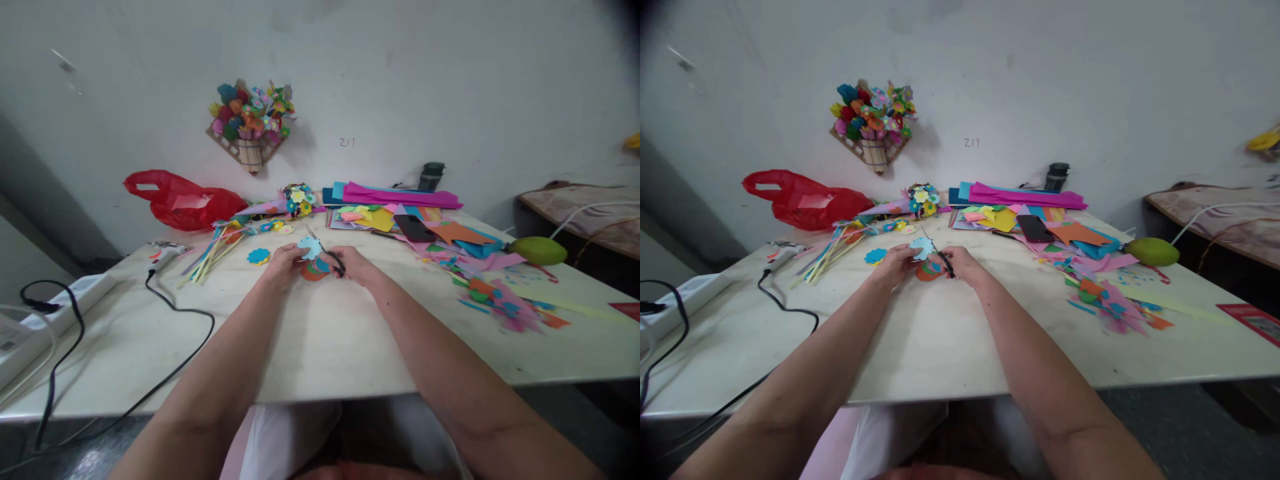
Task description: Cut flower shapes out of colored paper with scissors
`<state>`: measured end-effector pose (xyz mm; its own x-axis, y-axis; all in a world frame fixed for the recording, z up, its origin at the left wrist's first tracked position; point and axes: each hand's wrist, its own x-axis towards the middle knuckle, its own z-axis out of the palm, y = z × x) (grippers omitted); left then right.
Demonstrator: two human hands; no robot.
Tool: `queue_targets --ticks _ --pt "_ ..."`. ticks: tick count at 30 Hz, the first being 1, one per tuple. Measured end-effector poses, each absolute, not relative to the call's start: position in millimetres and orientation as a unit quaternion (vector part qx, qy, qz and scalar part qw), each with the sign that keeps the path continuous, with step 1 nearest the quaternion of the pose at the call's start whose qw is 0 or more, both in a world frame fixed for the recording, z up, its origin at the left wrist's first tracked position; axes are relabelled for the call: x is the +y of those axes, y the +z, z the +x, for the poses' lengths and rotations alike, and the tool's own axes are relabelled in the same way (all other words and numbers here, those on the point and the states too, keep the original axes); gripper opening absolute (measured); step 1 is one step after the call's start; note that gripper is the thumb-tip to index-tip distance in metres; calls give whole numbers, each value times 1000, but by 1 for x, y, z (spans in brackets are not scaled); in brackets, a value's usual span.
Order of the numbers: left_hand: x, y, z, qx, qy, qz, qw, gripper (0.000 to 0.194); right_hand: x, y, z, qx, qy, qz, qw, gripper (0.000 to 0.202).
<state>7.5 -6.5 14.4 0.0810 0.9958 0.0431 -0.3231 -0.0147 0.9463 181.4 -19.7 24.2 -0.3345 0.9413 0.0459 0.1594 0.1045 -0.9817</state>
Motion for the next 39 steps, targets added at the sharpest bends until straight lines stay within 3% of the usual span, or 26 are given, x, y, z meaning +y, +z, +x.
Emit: queue_targets --ticks 9,17,26,39 --pt "-8 13 6 380 527 492 580 23 -6 18 190 -611 465 -466 440 29" --pt "-15 13 12 355 471 544 597 16 -6 22 194 -566 511 -418 493 39" --pt "-19 14 16 383 410 566 604 16 -12 25 189 -584 545 -372 473 33" --pt "-17 14 18 360 503 532 578 21 -14 26 185 -567 523 -410 487 30"
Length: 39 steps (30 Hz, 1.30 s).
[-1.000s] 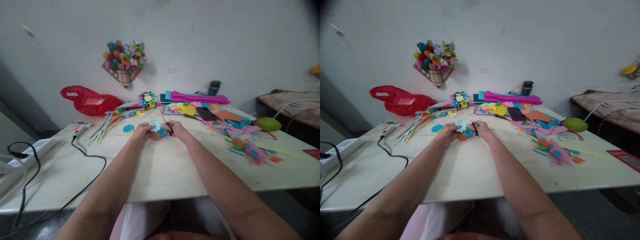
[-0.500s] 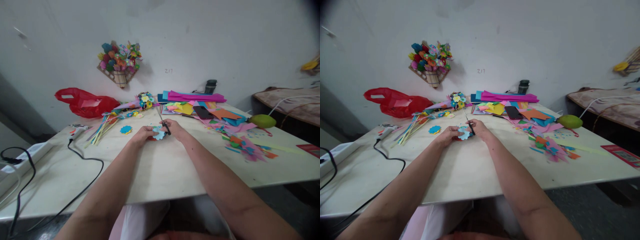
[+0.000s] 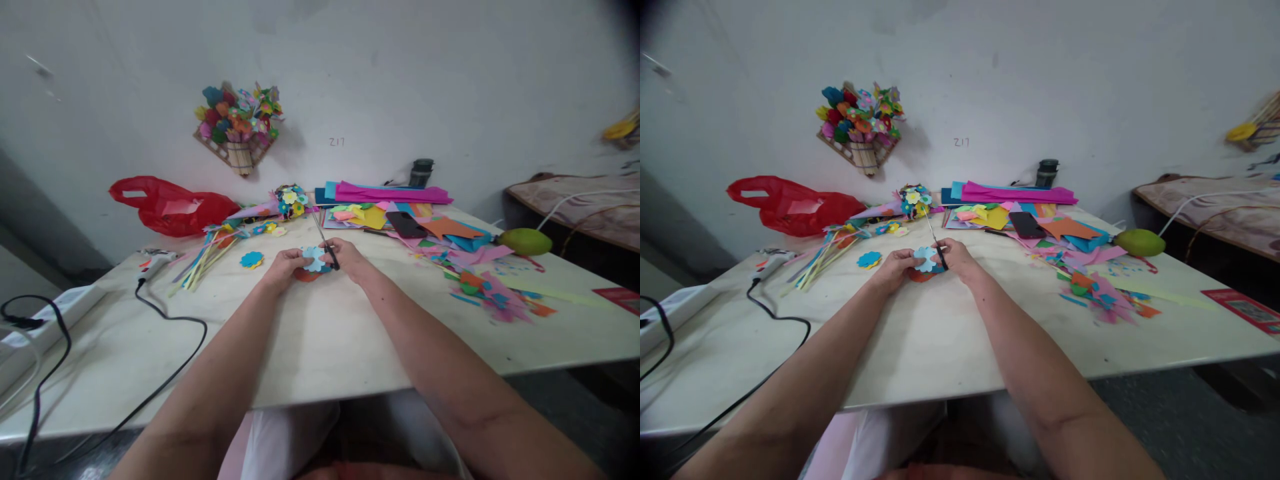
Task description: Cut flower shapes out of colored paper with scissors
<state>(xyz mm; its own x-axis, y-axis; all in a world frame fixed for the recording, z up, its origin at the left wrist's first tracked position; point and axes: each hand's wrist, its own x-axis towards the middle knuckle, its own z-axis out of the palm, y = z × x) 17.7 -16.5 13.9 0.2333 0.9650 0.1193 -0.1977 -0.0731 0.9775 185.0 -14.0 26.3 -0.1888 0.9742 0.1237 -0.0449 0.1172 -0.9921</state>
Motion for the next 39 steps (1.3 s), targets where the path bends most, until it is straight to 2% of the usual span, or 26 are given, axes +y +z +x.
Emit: queue_targets --ticks 14,22,31,39 --pt "-12 13 14 375 548 491 564 23 -11 23 188 -580 528 -433 445 31" --pt "-7 11 10 372 593 452 553 23 -11 21 196 -615 552 -398 397 28" --pt "-4 12 9 365 617 407 566 23 -14 21 199 -649 562 -380 346 37" --pt "-2 10 8 354 624 398 572 22 -15 23 198 -679 553 -365 316 33"
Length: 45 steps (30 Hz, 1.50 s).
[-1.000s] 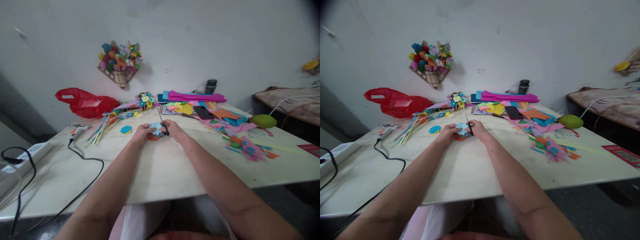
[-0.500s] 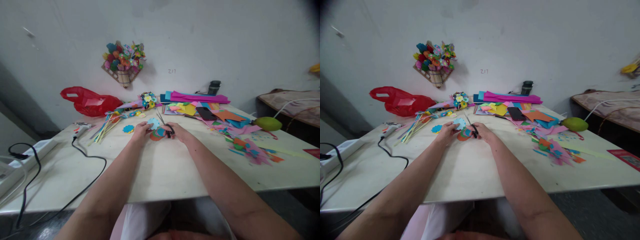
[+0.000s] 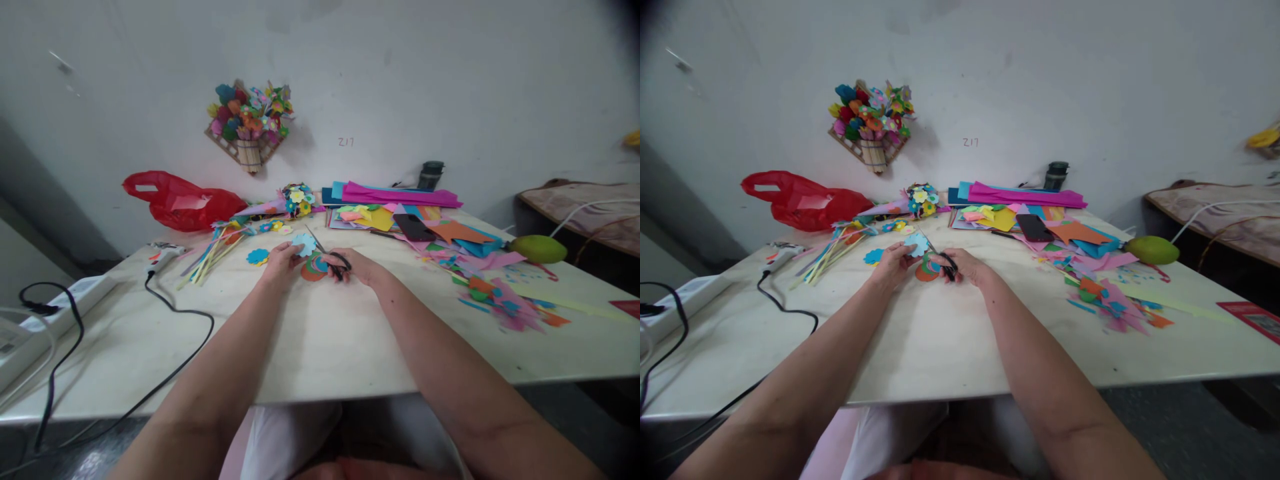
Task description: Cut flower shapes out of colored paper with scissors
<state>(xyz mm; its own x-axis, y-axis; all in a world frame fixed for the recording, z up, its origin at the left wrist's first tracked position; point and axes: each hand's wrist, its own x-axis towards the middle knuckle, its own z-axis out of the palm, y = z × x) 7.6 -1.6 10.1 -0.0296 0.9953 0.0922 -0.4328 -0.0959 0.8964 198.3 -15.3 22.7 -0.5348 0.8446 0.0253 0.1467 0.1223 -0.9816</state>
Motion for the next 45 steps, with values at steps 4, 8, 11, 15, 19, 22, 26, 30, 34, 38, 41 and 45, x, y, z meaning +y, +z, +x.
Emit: queue_targets --ticks 4,8,11,15,19,22,26,30,34,38,41,45 --pt "1 8 7 345 626 394 578 21 -16 23 198 -688 546 -364 310 33" --pt "4 6 6 346 628 391 577 21 -17 25 197 -690 540 -375 301 32" --pt "5 5 6 343 630 390 577 20 -16 24 197 -691 538 -380 297 31" --pt "5 4 7 339 628 392 581 18 -15 23 196 -691 536 -382 298 31" --pt "5 6 7 343 630 382 582 17 -15 23 196 -688 534 -390 299 30" --pt "4 7 8 342 632 377 585 17 -15 23 196 -691 532 -389 299 31" --pt "5 6 8 334 637 373 586 18 -16 23 195 -689 530 -393 299 30" --pt "5 6 9 333 637 373 587 18 -17 24 195 -689 528 -397 298 30" --pt "3 7 10 336 637 370 587 18 -17 25 194 -690 523 -402 299 30" --pt "2 8 10 336 638 372 585 16 -17 24 194 -690 517 -405 303 30" --pt "2 9 10 337 640 368 585 16 -17 24 193 -690 513 -409 306 30" --pt "2 9 10 336 639 367 587 17 -16 24 193 -687 515 -409 309 30"
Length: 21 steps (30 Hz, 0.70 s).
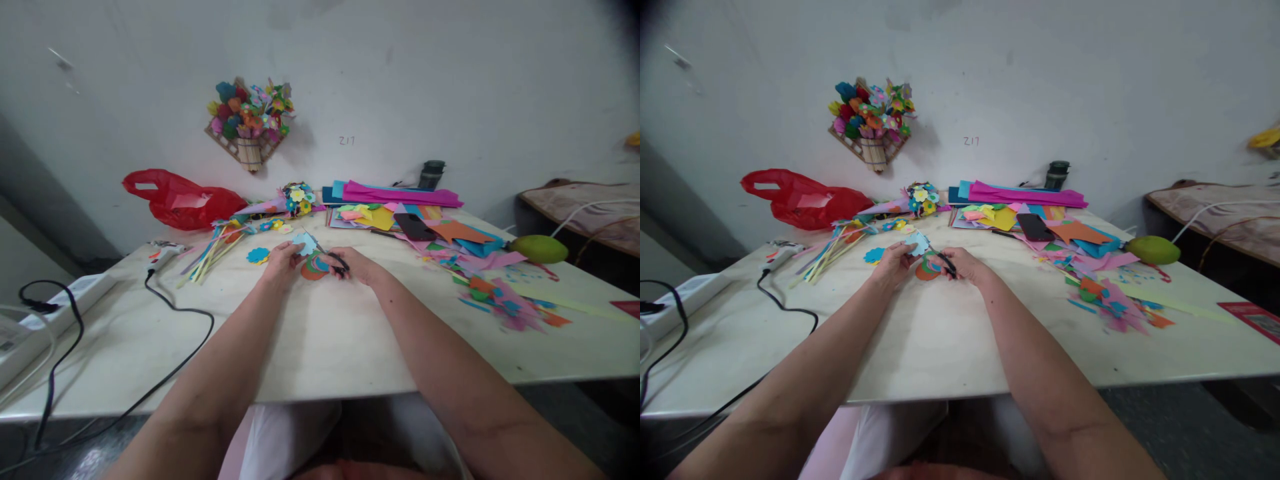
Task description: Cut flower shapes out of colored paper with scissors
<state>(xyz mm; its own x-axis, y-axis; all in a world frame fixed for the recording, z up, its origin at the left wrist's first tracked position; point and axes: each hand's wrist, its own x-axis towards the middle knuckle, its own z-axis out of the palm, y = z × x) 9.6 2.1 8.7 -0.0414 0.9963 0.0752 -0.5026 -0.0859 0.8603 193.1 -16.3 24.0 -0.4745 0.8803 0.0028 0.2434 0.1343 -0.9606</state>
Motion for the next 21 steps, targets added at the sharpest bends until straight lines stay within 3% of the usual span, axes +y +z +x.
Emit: queue_targets --ticks 21 --pt "2 9 7 334 628 384 589 13 -14 21 194 -691 525 -392 306 27"
